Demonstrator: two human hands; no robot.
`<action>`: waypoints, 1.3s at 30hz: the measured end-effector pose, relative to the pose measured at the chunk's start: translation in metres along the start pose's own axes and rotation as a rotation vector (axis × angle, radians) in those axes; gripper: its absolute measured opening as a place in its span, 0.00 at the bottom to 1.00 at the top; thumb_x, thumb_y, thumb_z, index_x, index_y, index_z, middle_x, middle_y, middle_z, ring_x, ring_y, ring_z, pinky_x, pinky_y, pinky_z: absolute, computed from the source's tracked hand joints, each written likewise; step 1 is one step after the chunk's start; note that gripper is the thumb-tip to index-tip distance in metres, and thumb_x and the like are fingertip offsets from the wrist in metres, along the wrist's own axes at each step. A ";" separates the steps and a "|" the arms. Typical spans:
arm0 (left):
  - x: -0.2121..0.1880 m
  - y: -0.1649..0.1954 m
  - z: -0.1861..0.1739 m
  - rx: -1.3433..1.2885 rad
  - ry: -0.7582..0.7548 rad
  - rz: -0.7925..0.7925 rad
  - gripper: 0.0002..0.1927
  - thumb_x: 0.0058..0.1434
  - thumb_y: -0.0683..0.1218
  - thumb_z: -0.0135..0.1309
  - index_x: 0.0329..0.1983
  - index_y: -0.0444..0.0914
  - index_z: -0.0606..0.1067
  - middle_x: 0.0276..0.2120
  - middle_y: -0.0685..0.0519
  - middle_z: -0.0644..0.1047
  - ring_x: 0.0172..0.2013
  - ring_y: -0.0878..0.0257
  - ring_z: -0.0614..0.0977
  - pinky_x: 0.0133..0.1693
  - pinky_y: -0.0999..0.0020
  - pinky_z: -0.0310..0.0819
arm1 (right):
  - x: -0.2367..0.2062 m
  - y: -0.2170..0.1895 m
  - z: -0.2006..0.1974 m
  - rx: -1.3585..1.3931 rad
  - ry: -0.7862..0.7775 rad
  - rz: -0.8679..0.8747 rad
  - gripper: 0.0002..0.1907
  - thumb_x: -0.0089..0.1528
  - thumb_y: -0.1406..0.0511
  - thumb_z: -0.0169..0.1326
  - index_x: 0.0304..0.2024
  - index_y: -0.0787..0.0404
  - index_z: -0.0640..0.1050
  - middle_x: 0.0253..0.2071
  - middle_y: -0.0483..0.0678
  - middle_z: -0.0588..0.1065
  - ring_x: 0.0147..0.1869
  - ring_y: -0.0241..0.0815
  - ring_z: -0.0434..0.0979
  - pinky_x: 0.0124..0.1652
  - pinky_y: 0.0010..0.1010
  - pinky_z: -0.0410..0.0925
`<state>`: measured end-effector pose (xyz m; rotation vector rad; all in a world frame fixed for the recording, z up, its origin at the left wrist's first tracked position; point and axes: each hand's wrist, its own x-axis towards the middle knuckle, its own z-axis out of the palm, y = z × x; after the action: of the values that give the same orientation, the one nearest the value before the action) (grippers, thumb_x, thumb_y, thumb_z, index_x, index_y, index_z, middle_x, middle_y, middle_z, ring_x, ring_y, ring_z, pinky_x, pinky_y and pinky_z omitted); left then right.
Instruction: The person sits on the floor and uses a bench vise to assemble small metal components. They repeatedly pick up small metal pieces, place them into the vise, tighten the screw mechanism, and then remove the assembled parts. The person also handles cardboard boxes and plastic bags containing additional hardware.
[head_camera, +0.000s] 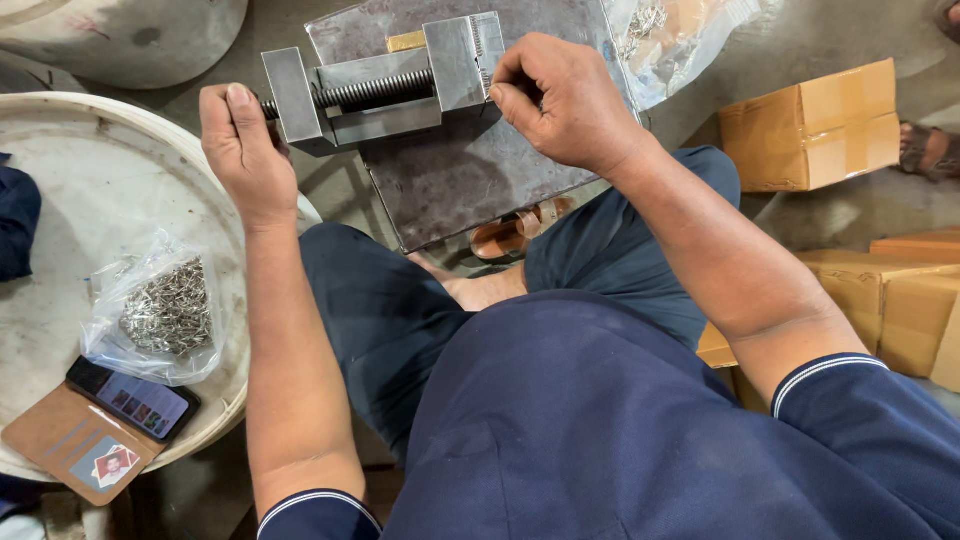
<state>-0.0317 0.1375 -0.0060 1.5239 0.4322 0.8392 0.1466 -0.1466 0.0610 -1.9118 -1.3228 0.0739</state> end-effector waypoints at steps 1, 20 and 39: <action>0.001 0.000 -0.001 0.077 0.000 0.040 0.14 0.82 0.48 0.43 0.39 0.37 0.65 0.28 0.61 0.63 0.27 0.72 0.61 0.28 0.73 0.55 | 0.000 0.000 0.000 -0.005 0.002 -0.001 0.05 0.70 0.69 0.61 0.44 0.64 0.77 0.37 0.51 0.77 0.38 0.46 0.80 0.38 0.34 0.71; 0.005 -0.002 -0.012 0.228 -0.008 -0.048 0.19 0.82 0.47 0.46 0.33 0.36 0.62 0.26 0.60 0.63 0.28 0.72 0.60 0.30 0.71 0.55 | 0.005 -0.002 0.000 -0.019 0.003 -0.005 0.06 0.70 0.69 0.61 0.44 0.64 0.77 0.37 0.52 0.76 0.38 0.47 0.80 0.38 0.34 0.71; 0.010 0.003 -0.017 0.381 -0.017 -0.125 0.23 0.80 0.49 0.49 0.29 0.35 0.60 0.26 0.58 0.61 0.31 0.69 0.59 0.33 0.66 0.59 | 0.006 -0.002 0.000 -0.013 0.010 -0.002 0.06 0.70 0.69 0.61 0.43 0.64 0.77 0.35 0.50 0.76 0.36 0.44 0.79 0.36 0.33 0.71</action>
<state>-0.0386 0.1558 -0.0011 1.8297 0.6973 0.6701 0.1479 -0.1409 0.0641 -1.9194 -1.3224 0.0547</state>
